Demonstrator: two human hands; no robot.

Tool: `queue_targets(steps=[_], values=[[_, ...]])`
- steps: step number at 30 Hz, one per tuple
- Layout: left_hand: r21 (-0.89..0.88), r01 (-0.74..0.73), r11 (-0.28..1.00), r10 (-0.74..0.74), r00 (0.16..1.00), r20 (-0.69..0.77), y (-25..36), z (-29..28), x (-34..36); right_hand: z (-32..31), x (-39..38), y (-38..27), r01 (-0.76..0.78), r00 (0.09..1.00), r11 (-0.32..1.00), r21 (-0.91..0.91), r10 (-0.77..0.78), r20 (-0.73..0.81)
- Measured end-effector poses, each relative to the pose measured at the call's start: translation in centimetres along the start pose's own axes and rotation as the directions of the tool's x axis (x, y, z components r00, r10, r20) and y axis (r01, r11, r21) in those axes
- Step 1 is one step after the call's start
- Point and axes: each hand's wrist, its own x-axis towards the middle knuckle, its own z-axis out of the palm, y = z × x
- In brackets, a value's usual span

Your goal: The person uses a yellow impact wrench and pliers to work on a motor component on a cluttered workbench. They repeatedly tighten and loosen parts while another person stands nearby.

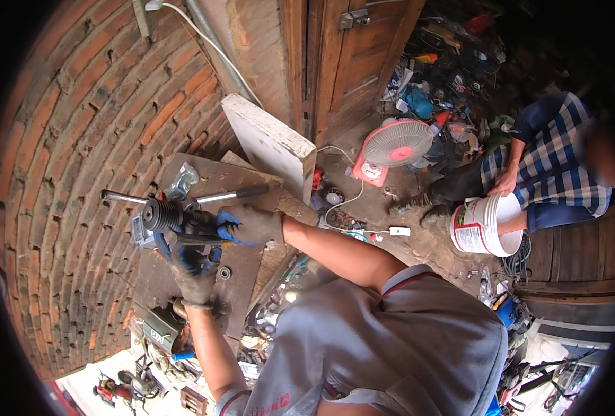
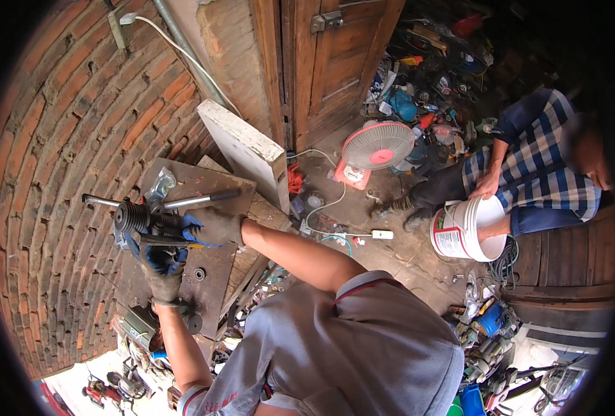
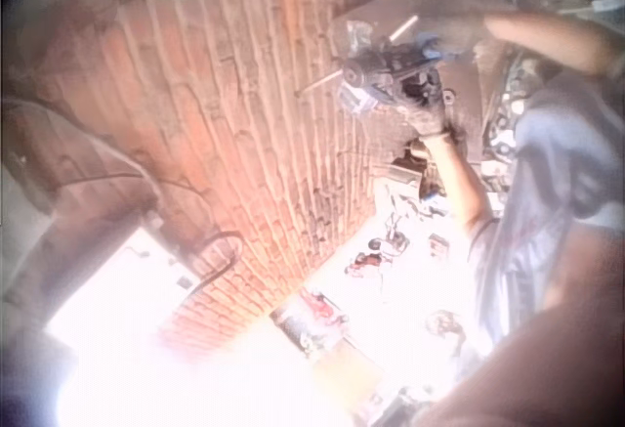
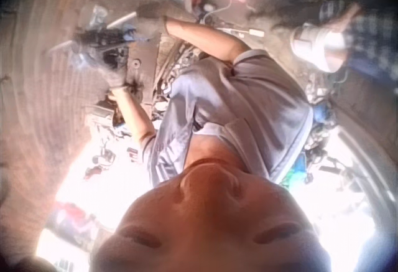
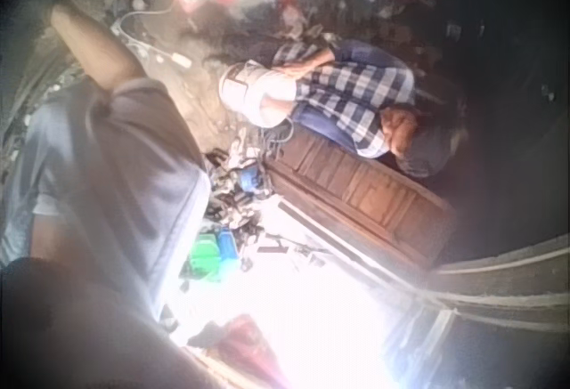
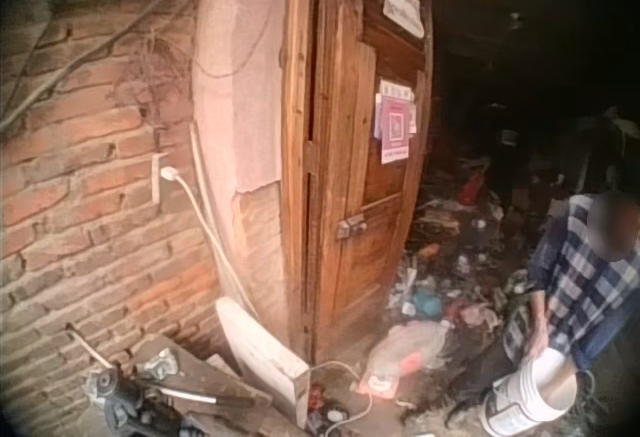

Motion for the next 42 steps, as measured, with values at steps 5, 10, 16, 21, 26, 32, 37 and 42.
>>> queue_targets(steps=[5,10,16,21,26,32,37,42], values=[[0.017,-0.040,0.999,0.041,0.997,-0.062,1.3,0.3,0.2,0.0,1.3,-0.9,-0.147,0.976,0.959,-0.241,0.181,0.123],[0.098,-0.109,0.989,0.118,0.989,-0.089,0.8,-0.4,0.2,0.3,0.7,-2.9,-0.039,0.998,0.979,-0.201,0.026,-0.066],[0.057,-0.138,0.989,0.141,0.989,-0.048,-0.1,-0.1,1.1,2.8,3.0,2.8,0.178,0.984,0.772,-0.610,-0.130,0.123],[0.098,-0.269,0.958,0.271,0.962,-0.012,0.9,0.0,1.4,3.5,2.8,2.7,0.109,0.957,0.933,-0.343,-0.192,-0.216],[-0.092,-0.211,0.973,0.211,0.977,-0.010,1.5,1.5,1.4,-0.3,0.4,-2.2,0.018,0.999,0.999,-0.030,-0.020,-0.051],[0.180,-0.348,0.920,0.368,0.925,-0.094,2.3,1.2,1.2,2.9,0.5,-1.5,-0.088,0.959,0.967,-0.238,0.018,-0.281],[-0.079,-0.278,0.957,0.270,0.958,-0.097,3.2,1.9,0.8,3.0,0.2,-2.7,-0.240,0.938,0.949,-0.203,0.173,-0.299],[-0.088,-0.227,0.970,0.222,0.973,-0.065,0.1,0.5,-0.4,3.6,0.2,-0.5,0.041,0.984,0.996,0.081,-0.026,-0.177]])
